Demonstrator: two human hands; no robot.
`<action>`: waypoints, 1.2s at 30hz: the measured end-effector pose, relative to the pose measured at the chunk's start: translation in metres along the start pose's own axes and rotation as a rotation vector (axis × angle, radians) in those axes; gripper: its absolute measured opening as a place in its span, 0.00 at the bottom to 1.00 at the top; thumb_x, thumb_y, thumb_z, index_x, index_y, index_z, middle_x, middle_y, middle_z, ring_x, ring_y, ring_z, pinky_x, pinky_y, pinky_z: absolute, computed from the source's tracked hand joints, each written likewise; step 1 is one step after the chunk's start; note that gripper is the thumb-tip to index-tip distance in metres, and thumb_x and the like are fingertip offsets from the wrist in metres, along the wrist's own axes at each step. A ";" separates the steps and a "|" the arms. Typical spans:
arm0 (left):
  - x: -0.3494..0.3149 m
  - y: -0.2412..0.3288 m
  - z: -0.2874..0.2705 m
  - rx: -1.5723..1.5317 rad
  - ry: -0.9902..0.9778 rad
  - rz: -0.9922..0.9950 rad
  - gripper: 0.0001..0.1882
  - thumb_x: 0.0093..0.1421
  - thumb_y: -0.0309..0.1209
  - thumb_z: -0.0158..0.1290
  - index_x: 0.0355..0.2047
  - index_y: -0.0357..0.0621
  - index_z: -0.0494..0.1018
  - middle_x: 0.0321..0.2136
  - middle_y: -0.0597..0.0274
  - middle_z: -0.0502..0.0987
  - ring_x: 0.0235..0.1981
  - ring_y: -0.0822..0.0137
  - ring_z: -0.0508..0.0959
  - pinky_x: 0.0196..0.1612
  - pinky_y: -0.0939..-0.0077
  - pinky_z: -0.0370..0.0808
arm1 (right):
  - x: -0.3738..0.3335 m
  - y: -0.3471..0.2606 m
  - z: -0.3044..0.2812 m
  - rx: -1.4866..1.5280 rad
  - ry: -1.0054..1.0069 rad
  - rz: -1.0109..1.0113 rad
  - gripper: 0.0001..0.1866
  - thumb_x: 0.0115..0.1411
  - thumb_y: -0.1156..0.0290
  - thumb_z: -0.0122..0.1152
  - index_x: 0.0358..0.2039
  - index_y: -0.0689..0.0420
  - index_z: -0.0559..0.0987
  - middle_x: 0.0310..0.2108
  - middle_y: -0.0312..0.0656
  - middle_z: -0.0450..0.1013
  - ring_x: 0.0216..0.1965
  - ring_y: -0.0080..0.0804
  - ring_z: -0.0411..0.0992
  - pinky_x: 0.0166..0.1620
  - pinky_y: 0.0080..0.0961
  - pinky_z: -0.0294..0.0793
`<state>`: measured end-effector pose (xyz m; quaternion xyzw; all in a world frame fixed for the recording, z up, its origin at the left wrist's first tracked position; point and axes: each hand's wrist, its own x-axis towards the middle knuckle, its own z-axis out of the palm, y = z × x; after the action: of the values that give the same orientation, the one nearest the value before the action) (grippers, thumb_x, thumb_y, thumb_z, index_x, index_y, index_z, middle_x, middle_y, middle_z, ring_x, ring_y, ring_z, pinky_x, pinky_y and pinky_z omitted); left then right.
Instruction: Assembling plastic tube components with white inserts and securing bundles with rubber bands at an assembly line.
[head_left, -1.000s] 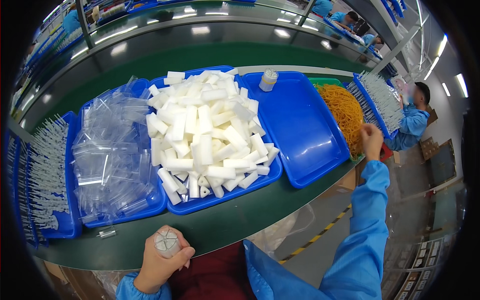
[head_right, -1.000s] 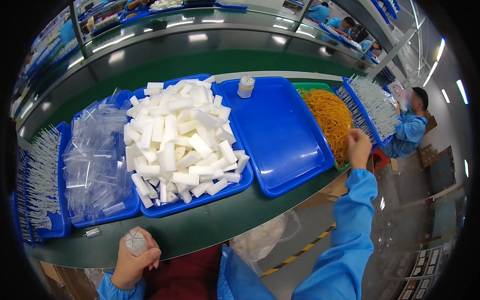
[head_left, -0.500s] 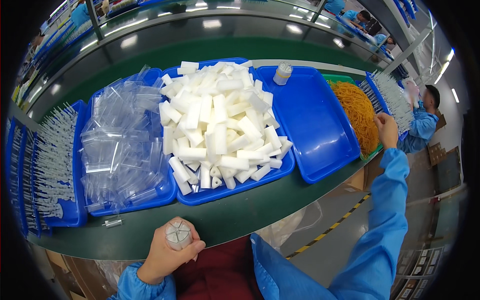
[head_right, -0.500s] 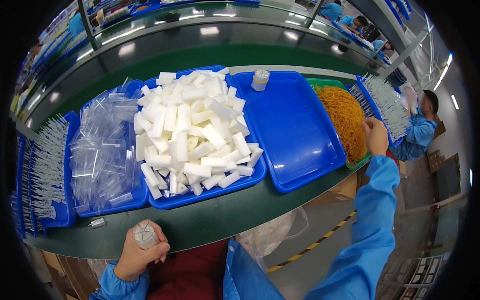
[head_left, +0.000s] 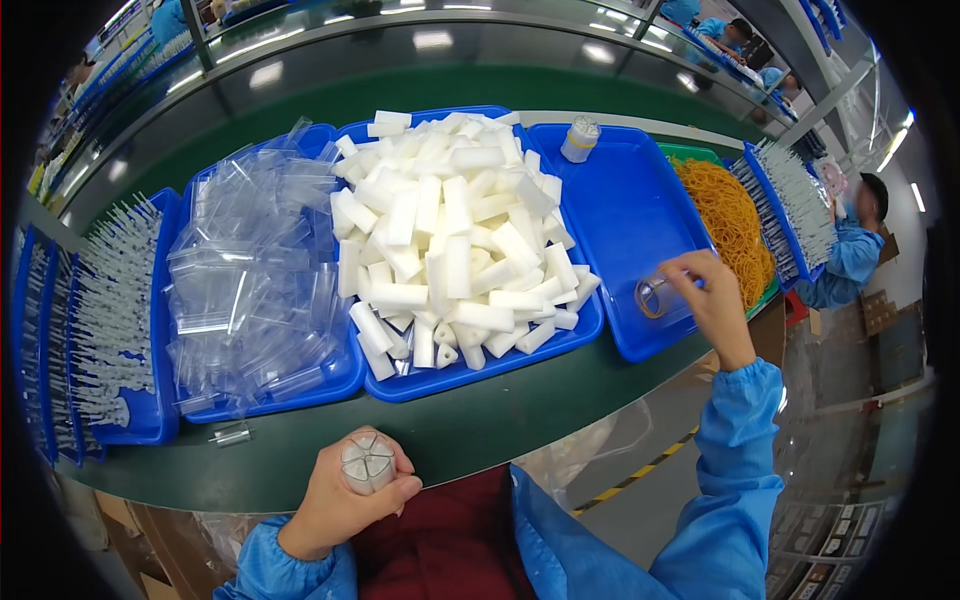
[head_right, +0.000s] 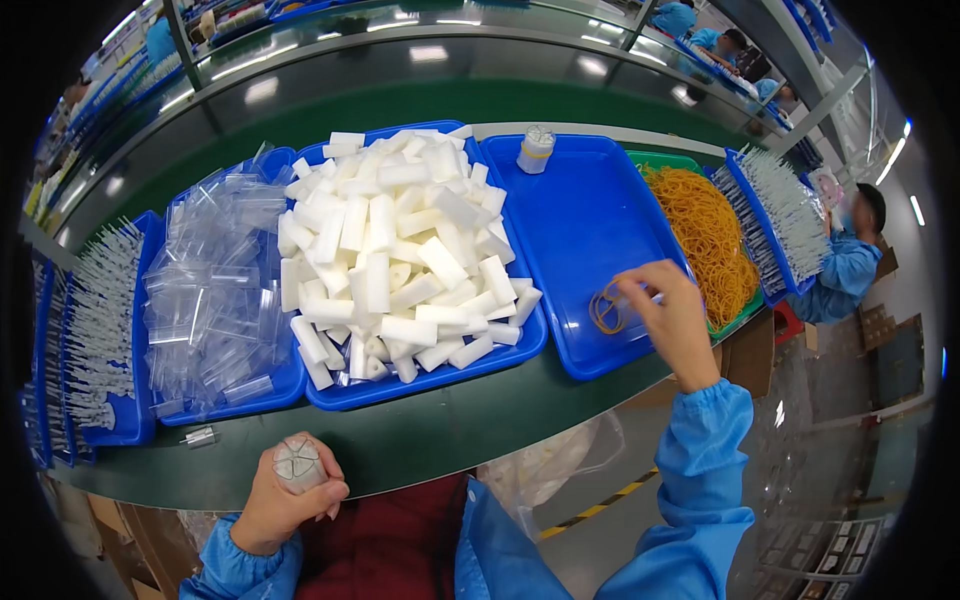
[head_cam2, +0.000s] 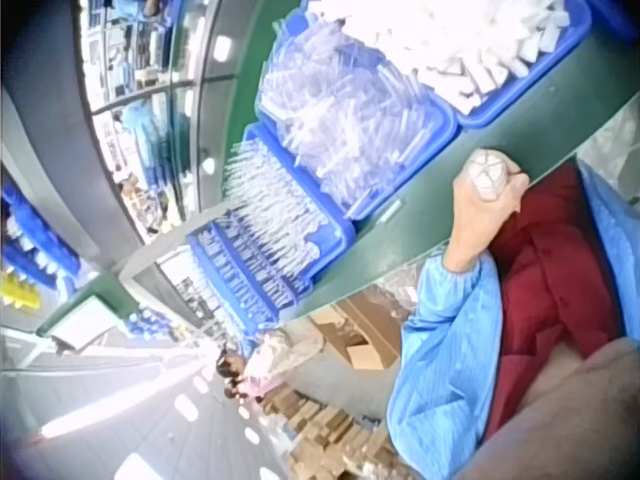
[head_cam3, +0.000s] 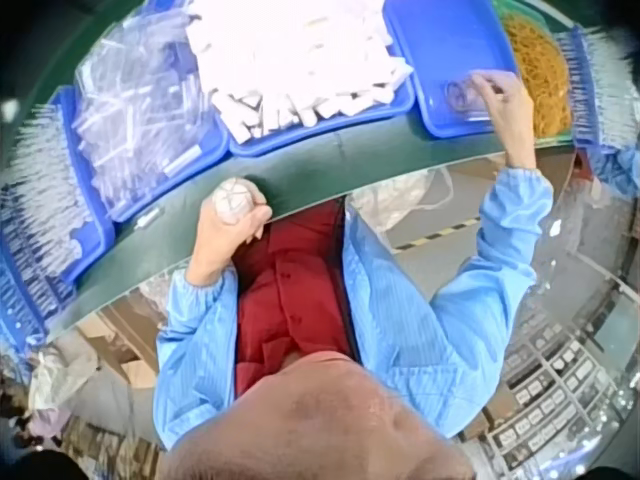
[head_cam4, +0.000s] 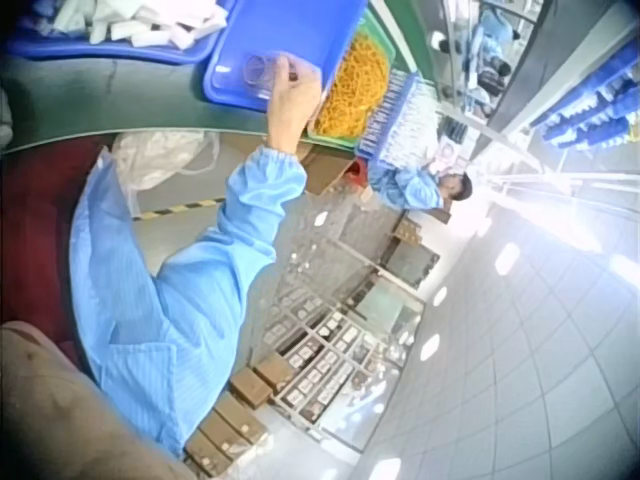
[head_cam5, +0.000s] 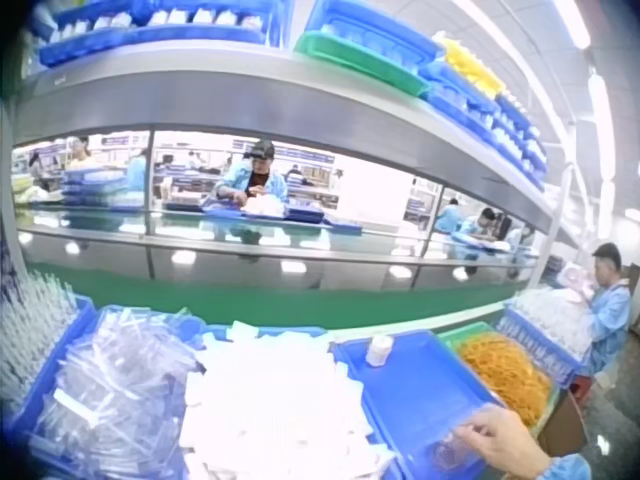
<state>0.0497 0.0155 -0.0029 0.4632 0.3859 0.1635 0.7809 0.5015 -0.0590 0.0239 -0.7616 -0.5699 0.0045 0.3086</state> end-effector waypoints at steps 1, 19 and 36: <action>0.000 0.000 0.000 0.008 0.001 0.003 0.11 0.57 0.24 0.65 0.35 0.39 0.73 0.25 0.66 0.76 0.22 0.78 0.77 0.26 0.83 0.74 | -0.001 0.000 0.001 -0.004 0.049 -0.042 0.07 0.60 0.71 0.67 0.35 0.62 0.84 0.32 0.41 0.78 0.34 0.29 0.74 0.37 0.25 0.72; -0.001 -0.015 0.013 -0.124 0.174 0.469 0.14 0.55 0.15 0.64 0.35 0.39 0.70 0.39 0.50 0.81 0.43 0.62 0.82 0.49 0.67 0.80 | -0.079 -0.227 0.100 0.358 -0.272 -0.391 0.09 0.48 0.77 0.71 0.32 0.55 0.84 0.29 0.35 0.75 0.30 0.31 0.70 0.33 0.29 0.63; -0.021 0.015 -0.001 0.663 -0.201 0.207 0.15 0.54 0.30 0.63 0.41 0.41 0.74 0.35 0.51 0.81 0.38 0.48 0.82 0.41 0.61 0.78 | -0.056 -0.221 0.098 0.316 -0.637 -0.687 0.37 0.50 0.42 0.72 0.53 0.56 0.78 0.46 0.37 0.79 0.49 0.30 0.77 0.63 0.41 0.64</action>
<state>0.0370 0.0112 0.0191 0.7415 0.2904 0.0615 0.6016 0.2558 -0.0267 0.0302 -0.4343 -0.8463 0.2217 0.2144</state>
